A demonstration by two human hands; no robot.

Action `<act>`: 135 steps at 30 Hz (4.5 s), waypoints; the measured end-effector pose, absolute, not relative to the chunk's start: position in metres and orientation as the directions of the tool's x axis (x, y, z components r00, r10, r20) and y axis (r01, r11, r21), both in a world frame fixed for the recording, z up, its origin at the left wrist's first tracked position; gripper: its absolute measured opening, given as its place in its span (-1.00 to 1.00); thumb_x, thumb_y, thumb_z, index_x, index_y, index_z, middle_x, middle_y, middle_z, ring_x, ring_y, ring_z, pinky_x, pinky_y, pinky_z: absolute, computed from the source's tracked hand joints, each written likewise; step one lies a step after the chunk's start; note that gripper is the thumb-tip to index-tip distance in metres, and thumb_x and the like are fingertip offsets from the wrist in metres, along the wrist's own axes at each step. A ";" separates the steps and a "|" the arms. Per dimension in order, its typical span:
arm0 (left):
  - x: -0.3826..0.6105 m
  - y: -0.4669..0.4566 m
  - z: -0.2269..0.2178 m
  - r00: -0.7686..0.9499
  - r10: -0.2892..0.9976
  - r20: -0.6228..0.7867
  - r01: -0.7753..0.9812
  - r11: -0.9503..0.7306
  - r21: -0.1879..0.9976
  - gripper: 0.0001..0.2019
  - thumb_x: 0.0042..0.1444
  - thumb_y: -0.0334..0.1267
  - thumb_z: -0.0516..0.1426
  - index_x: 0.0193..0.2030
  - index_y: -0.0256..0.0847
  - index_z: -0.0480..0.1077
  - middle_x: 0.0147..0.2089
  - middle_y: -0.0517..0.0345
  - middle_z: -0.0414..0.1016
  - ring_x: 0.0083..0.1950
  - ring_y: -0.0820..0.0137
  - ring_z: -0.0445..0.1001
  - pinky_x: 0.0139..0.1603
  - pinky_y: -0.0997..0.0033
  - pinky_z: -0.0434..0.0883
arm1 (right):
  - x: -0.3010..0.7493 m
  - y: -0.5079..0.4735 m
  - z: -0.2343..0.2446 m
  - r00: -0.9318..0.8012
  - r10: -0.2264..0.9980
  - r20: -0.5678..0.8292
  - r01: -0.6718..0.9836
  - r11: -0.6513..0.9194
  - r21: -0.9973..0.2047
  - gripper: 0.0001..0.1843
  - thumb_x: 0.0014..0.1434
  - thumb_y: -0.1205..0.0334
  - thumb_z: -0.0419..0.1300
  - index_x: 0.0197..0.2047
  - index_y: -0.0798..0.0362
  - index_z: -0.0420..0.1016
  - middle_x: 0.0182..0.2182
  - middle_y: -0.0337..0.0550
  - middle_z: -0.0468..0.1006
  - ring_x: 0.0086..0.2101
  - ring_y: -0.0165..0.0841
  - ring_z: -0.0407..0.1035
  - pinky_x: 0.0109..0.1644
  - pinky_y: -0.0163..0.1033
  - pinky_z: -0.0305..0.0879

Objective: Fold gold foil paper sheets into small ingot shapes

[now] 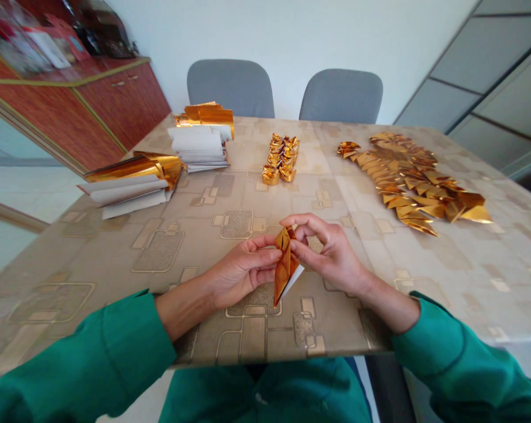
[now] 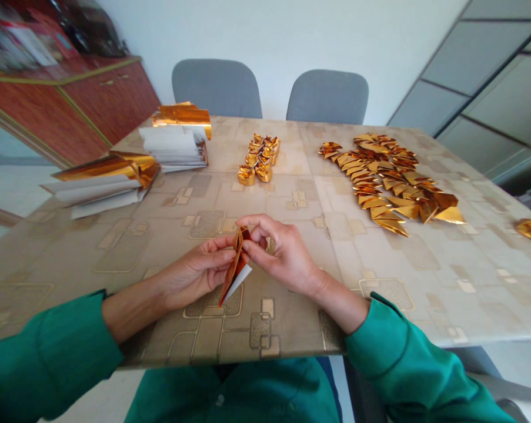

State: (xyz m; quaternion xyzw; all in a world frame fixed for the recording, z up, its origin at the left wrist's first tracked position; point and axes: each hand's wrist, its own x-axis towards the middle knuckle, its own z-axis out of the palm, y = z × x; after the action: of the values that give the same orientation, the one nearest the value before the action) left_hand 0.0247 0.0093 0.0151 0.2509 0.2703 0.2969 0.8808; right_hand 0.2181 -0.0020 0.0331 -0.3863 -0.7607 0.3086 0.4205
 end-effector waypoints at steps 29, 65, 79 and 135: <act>0.027 0.006 0.017 0.354 0.905 -0.236 -0.426 0.380 0.821 -0.75 -0.09 -0.36 0.40 -0.34 -0.28 0.41 -0.28 0.22 0.56 -0.28 0.48 0.56 -0.20 0.41 0.59 | 0.218 0.006 0.023 -0.362 0.899 0.246 0.185 0.328 -0.926 -0.93 0.23 0.23 0.20 -0.25 0.04 0.42 -0.35 -0.23 0.51 -0.33 -0.41 0.38 -0.20 -0.26 0.30; 0.028 0.012 0.015 0.216 0.940 -0.263 -0.518 0.339 0.786 -0.83 0.00 -0.46 0.31 -0.23 -0.28 0.51 -0.25 0.16 0.60 -0.22 0.47 0.59 -0.10 0.46 0.56 | 0.222 0.000 0.032 -0.434 0.811 0.392 0.286 0.536 -0.794 -0.69 0.25 0.23 0.24 0.07 -0.07 0.43 -0.08 -0.10 0.39 -0.19 -0.34 0.34 -0.19 -0.21 0.36; 0.034 0.002 0.016 0.180 0.967 -0.179 -0.467 0.244 0.850 -0.76 -0.14 -0.34 0.42 -0.35 -0.28 0.49 -0.32 0.16 0.61 -0.28 0.47 0.57 -0.15 0.46 0.53 | 0.209 0.005 0.020 -0.123 0.981 0.147 0.124 0.163 -0.979 -0.69 0.09 0.02 0.34 -0.42 0.05 0.37 -0.52 -0.29 0.41 -0.51 -0.47 0.23 -0.44 -0.30 0.16; 0.032 0.008 0.013 0.152 0.956 -0.251 -0.452 0.293 0.843 -0.68 -0.18 -0.38 0.42 -0.24 -0.27 0.49 -0.31 0.17 0.59 -0.33 0.49 0.54 -0.29 0.51 0.52 | 0.213 0.006 0.016 -0.346 0.938 -0.018 0.167 0.043 -0.985 -0.56 0.15 -0.18 0.24 -0.45 0.03 0.32 -0.58 -0.35 0.27 -0.56 -0.49 0.10 -0.52 -0.34 -0.01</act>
State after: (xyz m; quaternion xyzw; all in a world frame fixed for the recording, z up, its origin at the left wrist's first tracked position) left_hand 0.0319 0.0085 0.0126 0.3091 0.4078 0.5078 0.6931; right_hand 0.2135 0.0065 0.0158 -0.4421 -0.6246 0.5320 0.3624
